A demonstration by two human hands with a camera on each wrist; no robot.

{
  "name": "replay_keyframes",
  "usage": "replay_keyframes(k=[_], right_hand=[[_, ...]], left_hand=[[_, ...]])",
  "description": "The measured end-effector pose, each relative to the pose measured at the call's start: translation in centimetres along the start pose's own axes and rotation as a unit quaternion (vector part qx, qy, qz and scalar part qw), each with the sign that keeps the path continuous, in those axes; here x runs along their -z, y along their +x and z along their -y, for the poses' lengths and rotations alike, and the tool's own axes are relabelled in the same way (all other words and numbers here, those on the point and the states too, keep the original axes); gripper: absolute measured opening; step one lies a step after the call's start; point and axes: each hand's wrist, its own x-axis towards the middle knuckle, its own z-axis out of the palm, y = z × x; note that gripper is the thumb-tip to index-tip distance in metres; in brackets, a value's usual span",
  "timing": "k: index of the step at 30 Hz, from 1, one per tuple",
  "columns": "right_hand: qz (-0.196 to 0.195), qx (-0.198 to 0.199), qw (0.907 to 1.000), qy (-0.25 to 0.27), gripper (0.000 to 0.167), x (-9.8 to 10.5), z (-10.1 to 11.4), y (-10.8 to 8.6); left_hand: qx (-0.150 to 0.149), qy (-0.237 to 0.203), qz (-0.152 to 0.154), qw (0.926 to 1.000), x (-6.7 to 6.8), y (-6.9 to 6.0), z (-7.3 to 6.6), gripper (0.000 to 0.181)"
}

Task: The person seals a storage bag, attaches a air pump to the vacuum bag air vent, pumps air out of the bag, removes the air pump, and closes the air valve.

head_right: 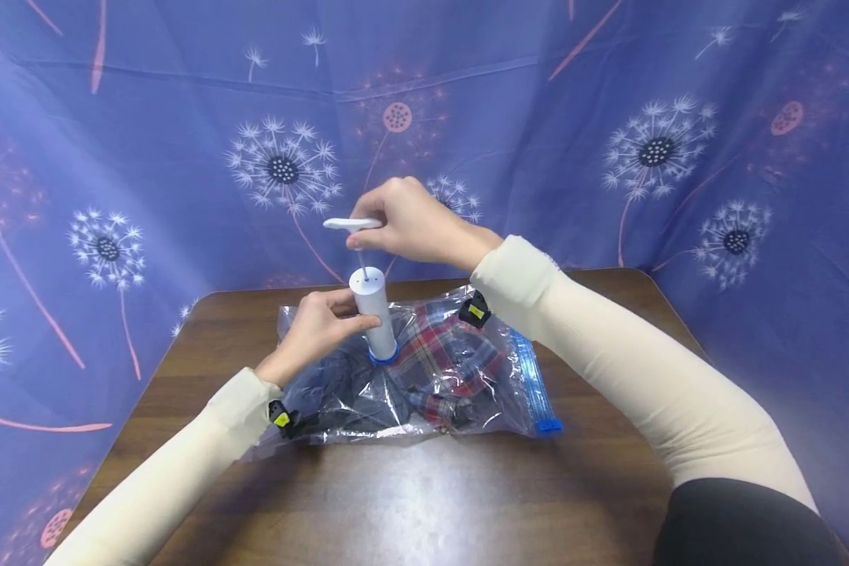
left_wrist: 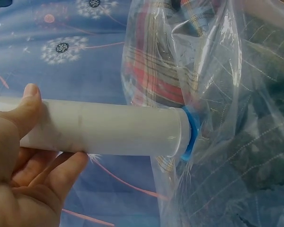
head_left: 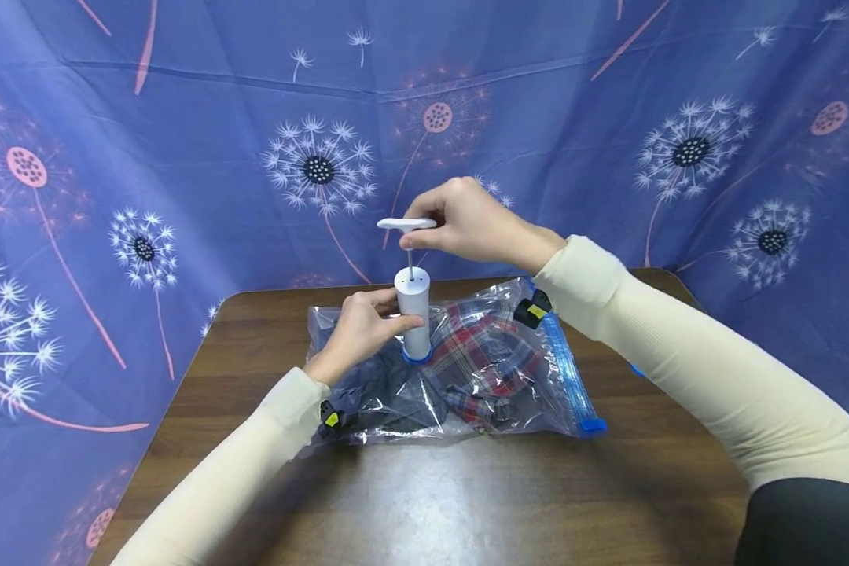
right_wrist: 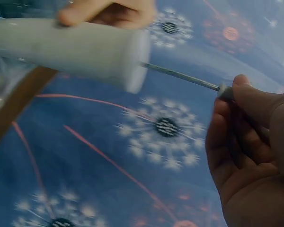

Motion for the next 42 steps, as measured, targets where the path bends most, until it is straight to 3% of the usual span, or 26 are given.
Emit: replay_keyframes(k=[7,12,16,22,30,34,38,42], right_hand=[[0.024,-0.008,0.9996,-0.011,0.011,-2.6,-1.9,-1.2],[0.039,-0.019,0.9989,0.014,0.014,-4.5,-2.4,-1.2],[0.047,-0.019,0.9986,0.014,0.015,-4.7,-2.2,-0.9],[0.018,-0.023,0.9993,0.021,0.012,-2.2,-1.4,-0.2],[-0.095,-0.007,0.9942,0.049,0.014,4.3,2.6,1.5],[-0.142,0.008,0.9884,0.053,0.017,6.1,3.9,1.6],[-0.135,0.005,0.9895,0.052,0.017,6.0,3.9,1.3],[-0.097,-0.011,0.9948,0.031,0.015,5.6,3.0,1.1]], left_hand=[[-0.009,-0.006,0.019,0.9998,-0.3,0.5,-0.2,0.048],[-0.012,0.014,0.003,0.9998,-0.1,-0.3,0.1,0.049],[-0.023,0.022,-0.002,0.9995,-0.2,-0.5,0.5,0.050],[-0.032,0.013,-0.006,0.9994,-0.4,0.0,0.4,0.047],[-0.021,0.021,-0.010,0.9995,-0.5,0.2,-0.1,0.047],[-0.022,0.022,0.000,0.9995,-0.6,0.3,-0.4,0.050],[-0.025,0.029,0.006,0.9993,-0.7,0.3,-0.5,0.050],[-0.033,0.035,-0.001,0.9988,-0.8,0.3,-0.3,0.050]])
